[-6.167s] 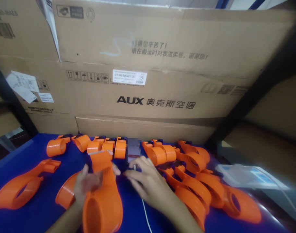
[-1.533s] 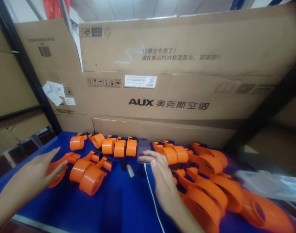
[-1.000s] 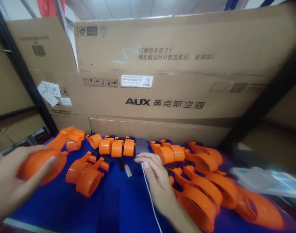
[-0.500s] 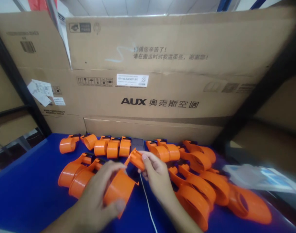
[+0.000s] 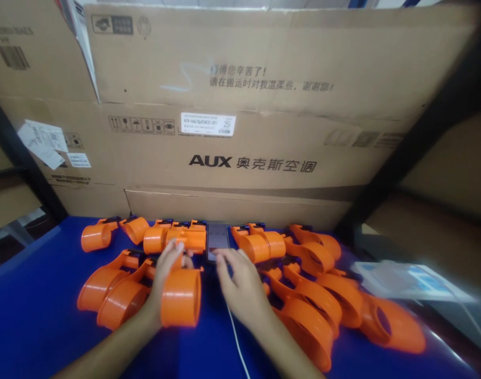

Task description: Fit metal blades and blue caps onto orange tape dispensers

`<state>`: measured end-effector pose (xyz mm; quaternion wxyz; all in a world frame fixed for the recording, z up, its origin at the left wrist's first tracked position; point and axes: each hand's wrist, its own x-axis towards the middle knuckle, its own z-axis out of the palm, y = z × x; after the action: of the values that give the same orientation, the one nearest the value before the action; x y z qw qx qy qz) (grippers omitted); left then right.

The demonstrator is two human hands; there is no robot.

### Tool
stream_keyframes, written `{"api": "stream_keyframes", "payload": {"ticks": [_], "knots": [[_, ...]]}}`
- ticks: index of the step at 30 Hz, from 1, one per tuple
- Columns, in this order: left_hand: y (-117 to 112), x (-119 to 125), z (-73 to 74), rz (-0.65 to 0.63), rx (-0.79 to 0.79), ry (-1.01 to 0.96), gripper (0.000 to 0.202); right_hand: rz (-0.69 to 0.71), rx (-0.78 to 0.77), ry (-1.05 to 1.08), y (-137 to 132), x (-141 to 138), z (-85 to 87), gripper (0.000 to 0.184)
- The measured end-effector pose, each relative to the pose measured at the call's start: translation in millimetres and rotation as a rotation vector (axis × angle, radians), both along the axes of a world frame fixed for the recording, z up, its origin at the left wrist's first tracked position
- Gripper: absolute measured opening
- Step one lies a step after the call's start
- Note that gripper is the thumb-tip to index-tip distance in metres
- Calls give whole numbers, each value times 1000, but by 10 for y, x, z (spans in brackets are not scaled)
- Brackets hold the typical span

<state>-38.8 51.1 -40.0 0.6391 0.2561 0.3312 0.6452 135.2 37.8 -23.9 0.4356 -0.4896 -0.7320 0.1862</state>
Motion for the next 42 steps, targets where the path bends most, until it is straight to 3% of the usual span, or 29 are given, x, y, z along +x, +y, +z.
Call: {"api": "stream_keyframes", "payload": {"ticks": [2,5,9,13,16,20,23,26,33,42], "knots": [[27,-25,-19,69,46,-25,40,43,56,-289,-25,-35,-57,24],[-1,-36,-20,109,85,-32,45,71,73,-555,-69,-149,-182,26],[-69,-24,-32,100,86,-38,43,26,113,-698,-88,-293,-321,18],[-93,-26,-100,85,75,-26,45,-3,132,-725,-73,-310,-321,10],[-102,-30,-177,77,71,-6,46,-35,105,-574,-47,-220,-245,13],[-113,-18,-265,-22,144,141,30,-72,-26,-21,18,-43,-114,17],[-106,-1,-294,-55,154,199,27,20,-225,459,57,48,-20,19],[-92,10,-296,-74,152,224,28,105,-336,738,60,81,62,27],[-79,21,-351,-112,123,268,30,-33,-254,780,59,101,109,28],[-86,61,-353,-91,43,229,37,-26,-281,714,116,141,100,30]]}}
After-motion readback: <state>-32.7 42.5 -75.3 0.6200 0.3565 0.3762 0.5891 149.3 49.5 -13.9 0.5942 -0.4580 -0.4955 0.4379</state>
